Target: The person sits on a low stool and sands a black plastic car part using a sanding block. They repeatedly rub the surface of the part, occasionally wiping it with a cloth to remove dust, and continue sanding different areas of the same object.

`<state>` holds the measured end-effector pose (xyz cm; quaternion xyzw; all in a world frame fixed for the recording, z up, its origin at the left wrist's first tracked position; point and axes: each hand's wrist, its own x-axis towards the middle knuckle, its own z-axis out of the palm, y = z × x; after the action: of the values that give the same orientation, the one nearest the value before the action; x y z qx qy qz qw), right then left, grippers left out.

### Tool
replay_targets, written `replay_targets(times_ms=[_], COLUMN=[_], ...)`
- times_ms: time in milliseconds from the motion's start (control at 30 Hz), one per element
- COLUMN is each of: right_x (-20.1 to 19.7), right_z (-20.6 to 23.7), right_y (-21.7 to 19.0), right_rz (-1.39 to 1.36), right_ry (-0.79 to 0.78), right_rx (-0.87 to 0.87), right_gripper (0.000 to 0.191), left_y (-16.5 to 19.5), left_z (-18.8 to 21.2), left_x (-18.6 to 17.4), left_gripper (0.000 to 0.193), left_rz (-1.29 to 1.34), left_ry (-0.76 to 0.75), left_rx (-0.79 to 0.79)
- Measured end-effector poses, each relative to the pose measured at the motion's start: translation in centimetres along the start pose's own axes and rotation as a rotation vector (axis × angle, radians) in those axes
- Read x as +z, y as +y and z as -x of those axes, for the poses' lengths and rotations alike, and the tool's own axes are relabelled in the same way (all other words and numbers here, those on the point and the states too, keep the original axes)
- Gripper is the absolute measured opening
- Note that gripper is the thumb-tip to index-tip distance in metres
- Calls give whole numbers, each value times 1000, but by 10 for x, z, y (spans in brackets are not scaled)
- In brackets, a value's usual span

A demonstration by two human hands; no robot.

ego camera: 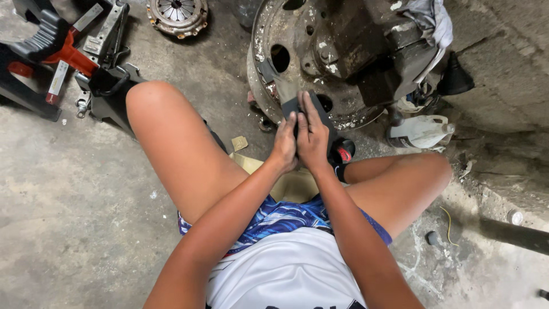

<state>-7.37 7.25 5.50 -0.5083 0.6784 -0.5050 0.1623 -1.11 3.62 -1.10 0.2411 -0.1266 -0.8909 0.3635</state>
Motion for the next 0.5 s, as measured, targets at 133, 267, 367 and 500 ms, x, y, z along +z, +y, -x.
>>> replay_targets(times_ms=[133, 267, 367, 500], right_x=[-13, -31, -37, -31], right_z=[6, 24, 35, 42], right_y=[3, 22, 38, 46], right_rz=[75, 176, 158, 198], right_ry=[-136, -162, -102, 15], right_rx=[-116, -148, -61, 22], right_gripper=[48, 44, 42, 41], left_y=[12, 33, 47, 53], left_z=[-12, -16, -14, -11], left_x=[-4, -11, -12, -12], left_gripper=[52, 60, 64, 66], left_rz=[66, 144, 228, 234], left_ry=[144, 153, 76, 113], left_rx=[14, -59, -65, -78])
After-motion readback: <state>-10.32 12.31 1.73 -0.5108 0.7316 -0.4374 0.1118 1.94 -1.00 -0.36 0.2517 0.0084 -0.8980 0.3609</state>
